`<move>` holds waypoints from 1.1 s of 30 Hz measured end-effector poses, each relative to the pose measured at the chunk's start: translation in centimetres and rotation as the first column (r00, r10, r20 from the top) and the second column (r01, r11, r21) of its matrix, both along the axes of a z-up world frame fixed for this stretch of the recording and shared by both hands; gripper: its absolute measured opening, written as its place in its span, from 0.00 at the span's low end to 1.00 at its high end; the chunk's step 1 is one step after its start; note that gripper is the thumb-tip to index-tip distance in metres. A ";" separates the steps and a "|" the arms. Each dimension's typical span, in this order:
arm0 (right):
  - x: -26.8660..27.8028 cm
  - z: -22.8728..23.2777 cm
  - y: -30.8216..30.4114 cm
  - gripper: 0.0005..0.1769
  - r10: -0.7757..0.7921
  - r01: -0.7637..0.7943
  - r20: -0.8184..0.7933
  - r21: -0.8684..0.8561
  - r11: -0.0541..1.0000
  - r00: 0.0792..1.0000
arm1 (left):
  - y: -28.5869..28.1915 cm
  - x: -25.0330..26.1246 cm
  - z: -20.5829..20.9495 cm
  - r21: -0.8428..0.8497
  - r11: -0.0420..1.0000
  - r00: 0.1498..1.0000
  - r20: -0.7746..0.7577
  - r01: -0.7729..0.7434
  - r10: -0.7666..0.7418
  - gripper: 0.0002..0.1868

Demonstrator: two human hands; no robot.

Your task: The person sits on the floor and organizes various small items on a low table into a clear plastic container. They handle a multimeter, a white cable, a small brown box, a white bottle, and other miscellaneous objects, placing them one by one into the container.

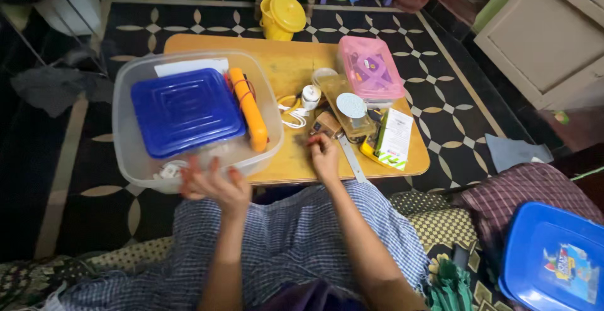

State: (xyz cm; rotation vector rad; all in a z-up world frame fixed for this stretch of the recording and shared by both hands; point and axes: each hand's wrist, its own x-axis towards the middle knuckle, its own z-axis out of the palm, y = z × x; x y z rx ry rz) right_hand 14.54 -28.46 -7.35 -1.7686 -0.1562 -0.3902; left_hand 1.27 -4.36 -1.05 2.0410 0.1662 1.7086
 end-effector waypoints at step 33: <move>-1.3 2.8 0.2 0.10 0.106 -0.110 0.056 0.069 0.992 0.993 | -9.6 7.7 1.5 -0.284 0.778 0.505 -0.628 0.560 -0.593 0.31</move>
